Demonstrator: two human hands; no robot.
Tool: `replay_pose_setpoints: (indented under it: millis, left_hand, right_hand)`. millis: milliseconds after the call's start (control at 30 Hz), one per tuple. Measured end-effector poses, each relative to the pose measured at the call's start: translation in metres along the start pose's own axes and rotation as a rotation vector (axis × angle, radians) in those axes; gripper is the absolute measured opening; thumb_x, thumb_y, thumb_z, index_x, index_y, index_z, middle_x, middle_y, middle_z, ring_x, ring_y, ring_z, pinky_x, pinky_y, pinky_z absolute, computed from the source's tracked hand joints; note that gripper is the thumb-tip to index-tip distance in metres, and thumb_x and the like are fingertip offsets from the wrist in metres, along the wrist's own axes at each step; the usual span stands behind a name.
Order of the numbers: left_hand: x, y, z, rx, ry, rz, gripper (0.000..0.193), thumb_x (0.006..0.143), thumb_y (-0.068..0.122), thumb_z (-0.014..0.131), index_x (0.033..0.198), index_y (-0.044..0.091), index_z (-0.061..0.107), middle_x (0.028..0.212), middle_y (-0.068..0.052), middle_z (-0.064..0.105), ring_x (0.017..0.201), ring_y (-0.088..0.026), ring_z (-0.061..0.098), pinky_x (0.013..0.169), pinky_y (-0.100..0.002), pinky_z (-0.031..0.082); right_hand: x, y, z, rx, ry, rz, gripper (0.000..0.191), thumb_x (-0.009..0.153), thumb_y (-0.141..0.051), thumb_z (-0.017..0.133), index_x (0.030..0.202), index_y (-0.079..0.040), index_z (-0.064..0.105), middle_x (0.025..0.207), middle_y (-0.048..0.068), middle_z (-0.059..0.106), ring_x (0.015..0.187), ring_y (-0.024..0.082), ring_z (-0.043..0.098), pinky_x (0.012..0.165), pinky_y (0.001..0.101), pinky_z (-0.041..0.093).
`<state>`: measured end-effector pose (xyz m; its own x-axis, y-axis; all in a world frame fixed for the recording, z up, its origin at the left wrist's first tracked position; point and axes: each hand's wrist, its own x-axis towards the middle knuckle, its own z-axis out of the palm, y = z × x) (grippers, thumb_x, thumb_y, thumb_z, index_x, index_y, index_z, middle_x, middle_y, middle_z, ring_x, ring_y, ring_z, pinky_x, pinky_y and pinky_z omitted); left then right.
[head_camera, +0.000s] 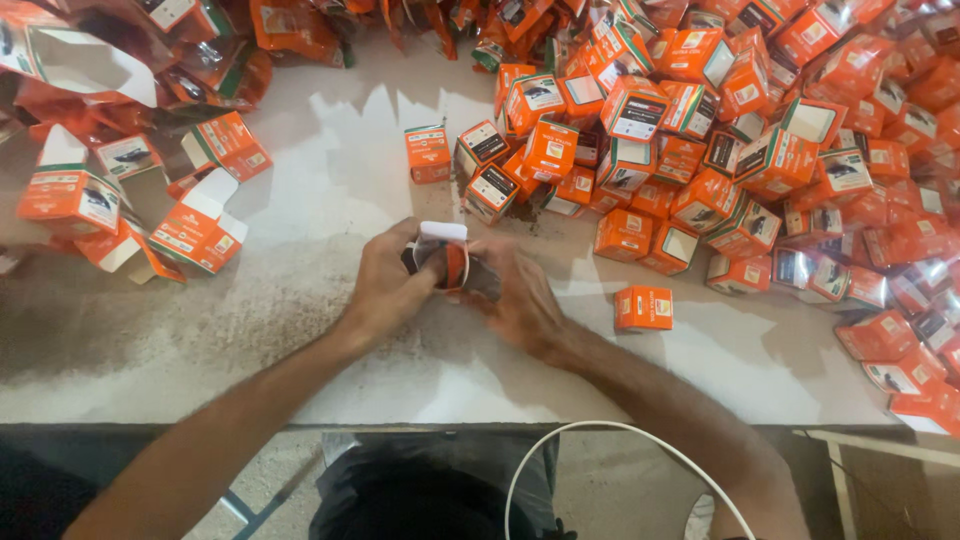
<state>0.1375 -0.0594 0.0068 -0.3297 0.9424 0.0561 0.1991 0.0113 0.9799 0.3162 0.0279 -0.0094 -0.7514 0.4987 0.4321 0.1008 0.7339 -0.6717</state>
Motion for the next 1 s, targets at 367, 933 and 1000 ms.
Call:
replay_pose_setpoints:
  millis: [367,933,1000]
  left_hand:
    - [0.006,-0.005,-0.037,-0.460,-0.357,-0.122,0.040,0.085,0.012,0.057,0.123,0.005,0.068,0.093,-0.003,0.073,0.080,-0.009,0.067,0.072,-0.025,0.057]
    - [-0.012,-0.003,-0.022,0.466,-0.199,0.773,0.057,0.077,0.012,0.081,0.127,-0.007,0.061,0.139,-0.026,0.059,0.133,-0.044,0.053,0.107,-0.046,0.046]
    - [-0.013,-0.005,-0.023,0.458,-0.158,0.735,0.047,0.077,0.003,0.075,0.122,-0.003,0.064,0.139,-0.024,0.062,0.134,-0.041,0.055,0.110,-0.044,0.049]
  right_hand:
    - [0.008,-0.013,-0.007,-0.267,-0.077,-0.179,0.052,0.080,-0.007,0.080,0.129,-0.003,0.061,0.125,0.019,0.065,0.119,0.040,0.063,0.104,0.0501,0.049]
    - [-0.008,0.000,0.005,-0.210,-0.049,0.109,0.052,0.077,-0.011,0.082,0.115,-0.003,0.048,0.102,0.021,0.067,0.097,0.043,0.065,0.080,0.0502,0.051]
    - [-0.009,0.003,0.006,-0.198,-0.030,0.084,0.051,0.080,-0.010,0.083,0.114,-0.004,0.046,0.103,0.021,0.066,0.095,0.044,0.065,0.078,0.0504,0.051]
